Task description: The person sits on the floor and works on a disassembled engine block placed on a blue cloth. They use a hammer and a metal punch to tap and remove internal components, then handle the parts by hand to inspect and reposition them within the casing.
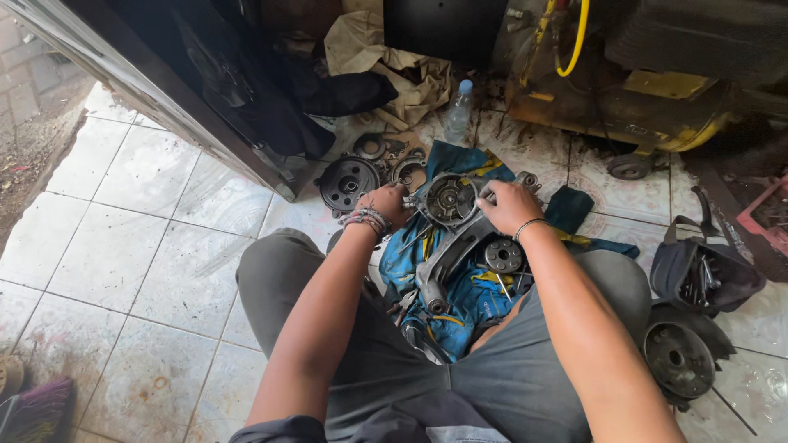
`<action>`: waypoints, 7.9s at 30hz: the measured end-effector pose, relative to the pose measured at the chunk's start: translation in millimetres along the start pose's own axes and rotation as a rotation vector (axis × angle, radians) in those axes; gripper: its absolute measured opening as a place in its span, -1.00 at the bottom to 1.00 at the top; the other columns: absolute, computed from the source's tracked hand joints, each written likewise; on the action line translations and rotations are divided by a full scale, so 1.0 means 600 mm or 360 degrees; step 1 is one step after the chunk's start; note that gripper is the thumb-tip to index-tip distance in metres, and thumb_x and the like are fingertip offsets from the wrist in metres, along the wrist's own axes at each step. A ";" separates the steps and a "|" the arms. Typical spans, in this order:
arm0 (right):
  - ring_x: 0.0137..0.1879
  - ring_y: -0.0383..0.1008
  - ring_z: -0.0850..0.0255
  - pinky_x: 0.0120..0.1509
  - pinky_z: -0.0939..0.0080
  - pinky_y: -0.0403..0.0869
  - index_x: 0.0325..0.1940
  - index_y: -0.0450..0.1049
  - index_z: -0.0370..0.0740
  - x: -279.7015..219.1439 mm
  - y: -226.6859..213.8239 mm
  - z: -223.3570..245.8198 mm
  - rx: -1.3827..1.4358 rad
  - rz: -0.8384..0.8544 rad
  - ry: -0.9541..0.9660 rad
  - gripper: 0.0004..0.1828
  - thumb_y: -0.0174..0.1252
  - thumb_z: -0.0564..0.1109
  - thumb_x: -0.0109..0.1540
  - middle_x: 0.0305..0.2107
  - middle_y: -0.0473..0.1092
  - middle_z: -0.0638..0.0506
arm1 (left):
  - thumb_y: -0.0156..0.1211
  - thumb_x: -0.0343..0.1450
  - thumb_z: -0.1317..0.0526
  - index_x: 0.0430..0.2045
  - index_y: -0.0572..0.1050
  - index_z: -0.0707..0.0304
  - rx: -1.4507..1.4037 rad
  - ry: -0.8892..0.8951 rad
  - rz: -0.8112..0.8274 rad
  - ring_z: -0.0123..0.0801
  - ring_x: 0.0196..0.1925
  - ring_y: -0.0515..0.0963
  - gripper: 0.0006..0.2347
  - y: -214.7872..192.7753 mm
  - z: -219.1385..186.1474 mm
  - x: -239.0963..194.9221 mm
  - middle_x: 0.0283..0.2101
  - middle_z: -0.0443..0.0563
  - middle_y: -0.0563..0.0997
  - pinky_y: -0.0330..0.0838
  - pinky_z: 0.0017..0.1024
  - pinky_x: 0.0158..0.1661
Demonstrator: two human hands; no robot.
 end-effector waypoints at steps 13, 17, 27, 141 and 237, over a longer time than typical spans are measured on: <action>-0.02 0.59 -0.13 0.00 -0.20 0.60 0.19 0.54 -0.28 0.095 0.045 0.011 -0.0030 0.0282 0.0082 -0.61 0.03 0.00 0.42 -0.16 0.59 -0.20 | 0.22 0.37 -0.06 0.01 0.53 0.04 -0.0019 0.0040 0.0264 0.08 0.04 0.67 -0.62 0.131 -0.017 0.082 0.04 0.17 0.60 0.59 -0.07 0.01; 0.04 0.58 -0.16 0.02 -0.23 0.57 0.18 0.54 -0.29 0.125 0.066 -0.021 -0.0039 0.0320 0.0123 -0.61 0.05 0.01 0.41 -0.11 0.57 -0.23 | 0.21 0.37 -0.04 -0.02 0.54 0.10 -0.0037 0.0028 0.0319 0.08 0.02 0.68 -0.63 0.152 -0.033 0.111 0.03 0.20 0.60 0.61 -0.05 -0.02; 0.10 0.56 -0.20 0.08 -0.25 0.55 0.16 0.55 -0.25 0.111 0.052 -0.039 -0.0035 0.0341 0.0197 -0.61 0.07 0.03 0.40 -0.08 0.57 -0.27 | 0.20 0.38 0.01 0.00 0.53 0.20 -0.0111 0.0034 0.0270 0.12 0.05 0.65 -0.62 0.217 -0.057 0.153 0.06 0.24 0.58 0.61 -0.01 0.00; -0.56 0.53 0.12 -0.70 0.30 0.46 0.14 0.44 -0.43 0.027 0.200 -0.161 0.0815 0.0574 0.0123 -0.67 0.11 -0.21 0.32 -0.41 0.59 -0.26 | 0.12 0.42 -0.11 -0.15 0.66 -0.03 -0.0943 -0.0401 0.0183 0.00 0.14 0.63 -0.68 0.196 -0.003 0.042 -0.10 0.12 0.71 0.51 -0.12 0.16; -0.74 0.06 0.22 -0.82 0.32 0.04 0.37 0.39 0.22 0.111 0.546 -0.179 0.2256 -0.0366 0.1265 -0.62 -0.15 -0.05 0.50 -0.69 0.08 0.06 | 0.30 0.38 -0.08 0.29 0.28 0.20 -0.0279 -0.0516 -0.0031 0.15 0.17 0.55 -0.38 0.316 0.001 0.242 0.13 0.11 0.42 0.65 0.05 -0.06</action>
Point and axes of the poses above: each hand's wrist, its own x-axis towards the middle knuckle, its own y-axis out of the palm, z = x × y, the point moved 9 cm from there along x, towards the middle knuckle
